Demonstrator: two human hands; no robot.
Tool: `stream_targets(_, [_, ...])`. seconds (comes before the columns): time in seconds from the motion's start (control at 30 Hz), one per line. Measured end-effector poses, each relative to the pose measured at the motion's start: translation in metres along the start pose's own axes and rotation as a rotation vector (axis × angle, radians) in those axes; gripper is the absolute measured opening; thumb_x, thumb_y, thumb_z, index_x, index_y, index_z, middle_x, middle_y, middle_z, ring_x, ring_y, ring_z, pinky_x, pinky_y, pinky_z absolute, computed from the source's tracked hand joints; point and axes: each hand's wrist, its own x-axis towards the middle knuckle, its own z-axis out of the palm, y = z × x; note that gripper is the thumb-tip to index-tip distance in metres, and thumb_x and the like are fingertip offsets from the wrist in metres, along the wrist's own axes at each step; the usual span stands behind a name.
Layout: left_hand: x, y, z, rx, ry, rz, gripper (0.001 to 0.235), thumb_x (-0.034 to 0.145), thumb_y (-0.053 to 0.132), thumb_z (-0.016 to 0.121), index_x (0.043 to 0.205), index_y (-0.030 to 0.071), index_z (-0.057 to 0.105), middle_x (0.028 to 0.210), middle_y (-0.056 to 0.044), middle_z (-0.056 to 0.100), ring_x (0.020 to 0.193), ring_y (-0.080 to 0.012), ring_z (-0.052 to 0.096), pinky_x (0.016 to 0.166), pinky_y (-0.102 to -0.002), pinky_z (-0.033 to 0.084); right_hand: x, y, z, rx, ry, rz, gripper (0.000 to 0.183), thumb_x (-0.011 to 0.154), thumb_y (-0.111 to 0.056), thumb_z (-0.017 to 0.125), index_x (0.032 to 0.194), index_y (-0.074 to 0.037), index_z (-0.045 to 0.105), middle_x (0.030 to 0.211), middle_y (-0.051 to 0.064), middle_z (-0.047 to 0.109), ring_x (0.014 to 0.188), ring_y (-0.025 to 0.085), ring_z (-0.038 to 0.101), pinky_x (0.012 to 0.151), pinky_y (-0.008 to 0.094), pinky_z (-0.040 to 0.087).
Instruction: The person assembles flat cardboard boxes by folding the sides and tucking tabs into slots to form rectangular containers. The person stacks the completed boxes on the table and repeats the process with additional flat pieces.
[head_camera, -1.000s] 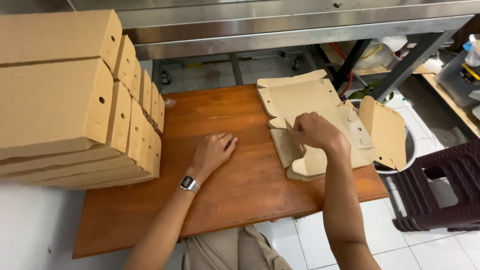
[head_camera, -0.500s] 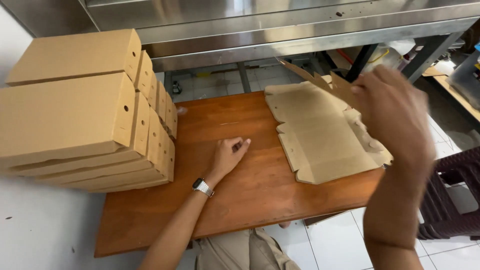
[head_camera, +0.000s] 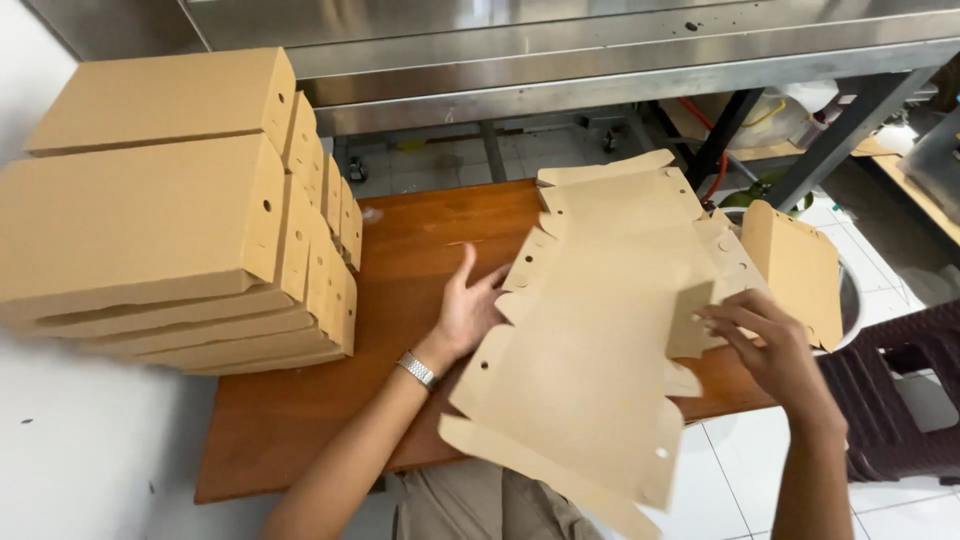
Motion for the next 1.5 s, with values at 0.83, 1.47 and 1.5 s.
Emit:
stream_targets(0.83, [-0.015, 0.049, -0.024, 0.598, 0.531, 0.879, 0.056, 0.092, 0.033, 0.076, 0.141, 0.014, 0.057, 0.119, -0.003, 0.065, 0.108, -0.014, 0.061, 0.101, -0.037, 0.051, 0.146, -0.002, 0.139, 0.978, 0.063, 0.562, 0.015, 0.103, -0.018, 0.066, 0.113, -0.009, 0.072, 0.083, 0.001, 0.056, 0.082, 0.008, 0.061, 0.065, 0.02, 0.052])
stream_targets(1.47, [0.019, 0.059, -0.088, 0.54, 0.404, 0.812, 0.035, 0.094, 0.034, 0.077, 0.125, 0.02, 0.071, 0.11, 0.0, 0.071, 0.102, -0.0132, 0.067, 0.089, -0.037, 0.06, 0.151, 0.01, 0.153, 1.043, 0.168, 0.564, 0.016, 0.111, -0.028, 0.06, 0.121, -0.017, 0.067, 0.098, -0.002, 0.063, 0.096, 0.013, 0.071, 0.084, 0.033, 0.063])
stream_targets(1.5, [0.021, 0.059, -0.093, 0.541, 0.403, 0.809, 0.035, 0.094, 0.034, 0.077, 0.125, 0.02, 0.071, 0.11, 0.0, 0.071, 0.102, -0.0132, 0.067, 0.089, -0.037, 0.06, 0.15, 0.002, 0.149, 1.042, 0.17, 0.566, 0.016, 0.111, -0.028, 0.06, 0.121, -0.017, 0.067, 0.098, -0.002, 0.063, 0.096, 0.013, 0.071, 0.084, 0.033, 0.063])
